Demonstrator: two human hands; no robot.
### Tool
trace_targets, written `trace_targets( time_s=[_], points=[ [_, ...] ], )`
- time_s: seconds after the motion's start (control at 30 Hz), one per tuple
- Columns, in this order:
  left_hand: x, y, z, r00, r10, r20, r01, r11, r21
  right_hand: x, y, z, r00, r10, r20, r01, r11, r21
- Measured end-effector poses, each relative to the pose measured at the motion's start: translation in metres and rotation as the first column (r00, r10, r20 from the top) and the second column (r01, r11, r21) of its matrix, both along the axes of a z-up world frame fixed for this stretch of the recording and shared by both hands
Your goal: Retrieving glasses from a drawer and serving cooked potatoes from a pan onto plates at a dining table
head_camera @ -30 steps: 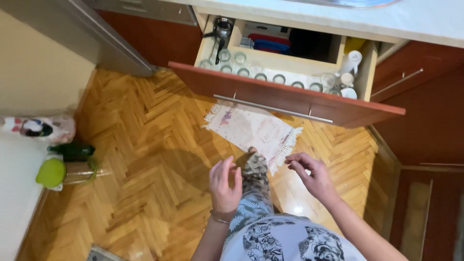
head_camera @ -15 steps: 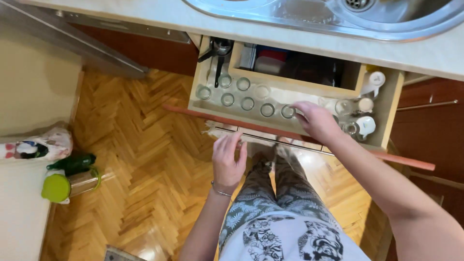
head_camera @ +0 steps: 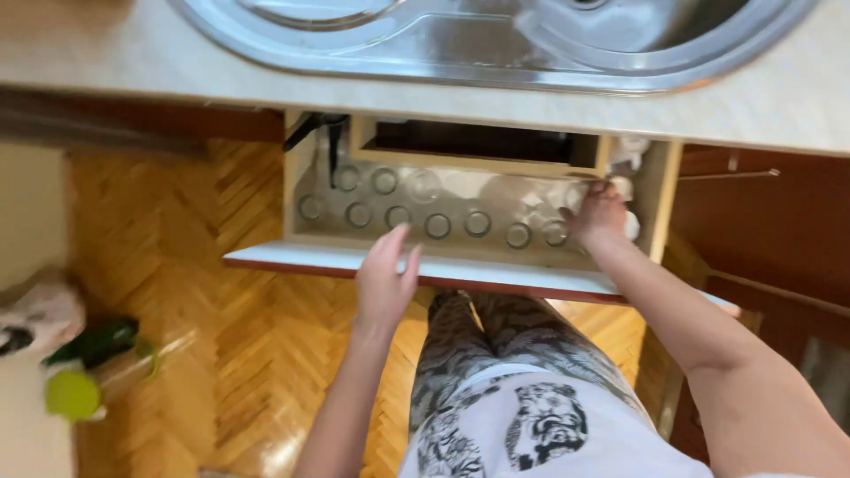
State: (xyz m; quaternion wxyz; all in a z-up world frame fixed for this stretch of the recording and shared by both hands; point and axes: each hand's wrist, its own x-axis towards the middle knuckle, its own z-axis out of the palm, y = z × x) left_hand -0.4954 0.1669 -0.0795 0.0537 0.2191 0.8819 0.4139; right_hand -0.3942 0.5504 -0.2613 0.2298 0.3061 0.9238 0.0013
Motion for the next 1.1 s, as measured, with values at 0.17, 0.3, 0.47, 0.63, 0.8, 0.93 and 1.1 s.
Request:
trace_targets(
  time_s=[0.17,0.3,0.47,0.63,0.8,0.93,1.1],
  points=[
    [-0.056,0.062,-0.126,0.948,0.019,0.317,0.168,0.816,-0.553,-0.012,-0.004,-0.019,0.999,-0.033,0.027,0.032,0.998,0.049],
    [-0.087,0.103,-0.227,0.949,0.178,0.259,0.054,0.720,-0.692,-0.007,-0.008,-0.022,0.990,-0.039,0.136,0.024,0.993,0.112],
    [-0.087,0.123,-0.239,0.937,0.325,0.125,-0.127,0.653,-0.746,-0.010,-0.014,-0.002,0.967,-0.241,0.084,0.236,0.970,0.063],
    [-0.086,0.128,-0.313,0.858,0.489,0.156,-0.242,0.653,-0.717,-0.006,-0.007,-0.011,0.956,-0.279,0.085,0.279,0.960,0.011],
    [-0.082,0.125,-0.418,0.696,0.224,-0.682,-0.707,0.376,-0.599,-0.008,0.002,-0.001,0.966,-0.243,0.089,0.246,0.969,-0.018],
    [-0.086,0.122,-0.418,0.614,0.153,-0.774,-0.741,0.452,-0.498,0.000,0.004,0.036,0.970,-0.221,0.104,0.225,0.974,-0.033],
    [-0.104,0.125,-0.304,0.951,0.308,0.040,-0.113,0.463,-0.879,0.002,-0.004,0.138,0.965,-0.238,0.112,0.248,0.965,-0.090]
  ],
)
